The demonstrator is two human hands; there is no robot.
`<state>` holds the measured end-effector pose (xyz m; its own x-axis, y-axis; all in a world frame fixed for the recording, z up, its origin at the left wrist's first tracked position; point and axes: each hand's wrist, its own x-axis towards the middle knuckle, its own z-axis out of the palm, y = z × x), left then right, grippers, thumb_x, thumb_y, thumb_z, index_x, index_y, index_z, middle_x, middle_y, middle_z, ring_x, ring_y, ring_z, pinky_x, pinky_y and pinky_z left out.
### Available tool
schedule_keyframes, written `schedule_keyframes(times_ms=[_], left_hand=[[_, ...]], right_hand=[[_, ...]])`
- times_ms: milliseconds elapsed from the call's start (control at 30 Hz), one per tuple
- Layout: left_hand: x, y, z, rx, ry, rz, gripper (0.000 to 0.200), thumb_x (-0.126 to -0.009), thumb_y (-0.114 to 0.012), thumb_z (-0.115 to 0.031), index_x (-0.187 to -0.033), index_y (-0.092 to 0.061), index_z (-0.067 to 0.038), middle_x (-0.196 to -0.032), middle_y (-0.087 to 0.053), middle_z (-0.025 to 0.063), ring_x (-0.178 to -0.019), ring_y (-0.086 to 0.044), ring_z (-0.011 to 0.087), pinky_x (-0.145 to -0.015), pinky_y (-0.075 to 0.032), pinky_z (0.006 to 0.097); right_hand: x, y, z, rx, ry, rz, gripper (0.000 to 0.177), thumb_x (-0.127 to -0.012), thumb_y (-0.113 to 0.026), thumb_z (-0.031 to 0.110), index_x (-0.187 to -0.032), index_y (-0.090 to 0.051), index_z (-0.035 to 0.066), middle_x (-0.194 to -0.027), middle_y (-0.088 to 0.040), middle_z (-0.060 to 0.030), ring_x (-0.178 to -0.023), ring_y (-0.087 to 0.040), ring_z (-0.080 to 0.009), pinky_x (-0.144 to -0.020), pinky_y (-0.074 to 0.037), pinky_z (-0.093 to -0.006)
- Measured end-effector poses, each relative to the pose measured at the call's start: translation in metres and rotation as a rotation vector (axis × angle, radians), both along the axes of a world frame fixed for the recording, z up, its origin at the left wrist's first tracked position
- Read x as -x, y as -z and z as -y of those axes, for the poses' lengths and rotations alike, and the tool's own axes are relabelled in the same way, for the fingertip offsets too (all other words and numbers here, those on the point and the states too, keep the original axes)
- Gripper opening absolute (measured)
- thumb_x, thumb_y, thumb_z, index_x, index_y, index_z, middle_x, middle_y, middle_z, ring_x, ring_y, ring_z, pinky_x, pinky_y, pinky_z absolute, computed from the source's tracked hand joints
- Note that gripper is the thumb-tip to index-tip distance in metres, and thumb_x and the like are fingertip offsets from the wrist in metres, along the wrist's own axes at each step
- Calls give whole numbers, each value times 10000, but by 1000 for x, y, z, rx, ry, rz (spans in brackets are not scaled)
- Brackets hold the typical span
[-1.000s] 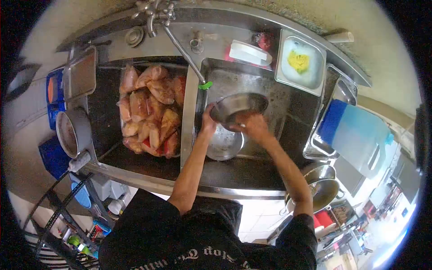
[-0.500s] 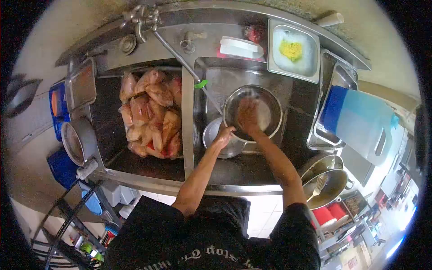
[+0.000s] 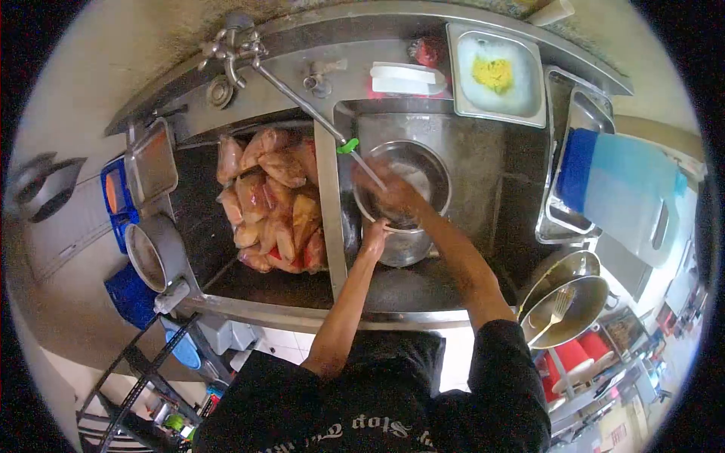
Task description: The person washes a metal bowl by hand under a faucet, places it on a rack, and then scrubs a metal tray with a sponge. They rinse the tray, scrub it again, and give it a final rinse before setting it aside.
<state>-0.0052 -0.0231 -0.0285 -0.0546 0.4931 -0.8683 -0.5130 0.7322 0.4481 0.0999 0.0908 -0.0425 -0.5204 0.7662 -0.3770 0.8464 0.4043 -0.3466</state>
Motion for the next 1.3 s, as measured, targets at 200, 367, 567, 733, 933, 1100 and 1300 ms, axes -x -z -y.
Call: schedule_keyframes(times_ms=[200, 367, 567, 733, 933, 1100, 1300], left_hand=[[-18, -19, -23, -68, 43, -245, 805, -666, -510, 52, -1338, -110, -139, -1284, -288, 128, -1145, -360, 299, -887, -397, 397], [-30, 35, -3, -273, 24, -530, 895, -588, -542, 39, -1342, -78, -94, -1353, -159, 142, -1256, -169, 296, -1038, -147, 367], [-36, 0, 23, -224, -246, 371, 162, -798, -535, -208, -912, -523, -94, -966, -523, 68, -973, -492, 271, -854, -433, 491], [-23, 39, 9, -57, -93, 276, 349, -780, -577, -239, -1071, -444, -99, -1002, -516, 71, -938, -512, 244, -821, -461, 451], [2, 62, -7, -284, 262, -483, 745, -772, -581, -337, -1343, -169, -95, -1284, -320, 164, -1028, -481, 274, -796, -449, 330], [-13, -28, -82, -301, 169, -262, 614, -801, -507, -429, -1230, -343, -22, -1190, -455, 131, -1043, -463, 272, -933, -312, 386], [-9, 18, -66, -242, -191, 248, 425, -867, -411, -427, -1107, -491, -84, -1077, -548, 57, -1001, -506, 201, -879, -407, 347]], right_hand=[[-51, 2, 22, -395, 362, 105, 533, -846, -376, 424, -1310, -320, 168, -1420, -75, -121, -1287, -97, -368, -991, -105, -584], [-90, 3, 50, 88, 357, 68, 541, -832, -453, 395, -1257, -376, 67, -1397, -115, -162, -1283, -131, -339, -977, -165, -560], [-120, 13, 19, 28, 794, -660, 460, -718, -564, 74, -1155, -444, -4, -1080, -528, -207, -1056, -475, -328, -925, -340, -357], [-107, -52, -6, 41, 724, -595, 451, -682, -470, -49, -1132, -443, -38, -1019, -563, -191, -1006, -522, -256, -865, -395, -324], [-130, 12, 0, -162, 550, -713, 524, -670, -465, -54, -1186, -412, 25, -1051, -545, -208, -973, -532, -361, -818, -429, -352], [-49, -83, 14, -598, 340, -248, 396, -660, -514, -46, -1050, -533, 21, -1139, -509, -172, -1016, -512, -346, -729, -492, -399], [-45, -88, 57, -298, 86, -370, 269, -722, -597, 102, -966, -531, 7, -1061, -494, -149, -1036, -448, -308, -857, -379, -424]])
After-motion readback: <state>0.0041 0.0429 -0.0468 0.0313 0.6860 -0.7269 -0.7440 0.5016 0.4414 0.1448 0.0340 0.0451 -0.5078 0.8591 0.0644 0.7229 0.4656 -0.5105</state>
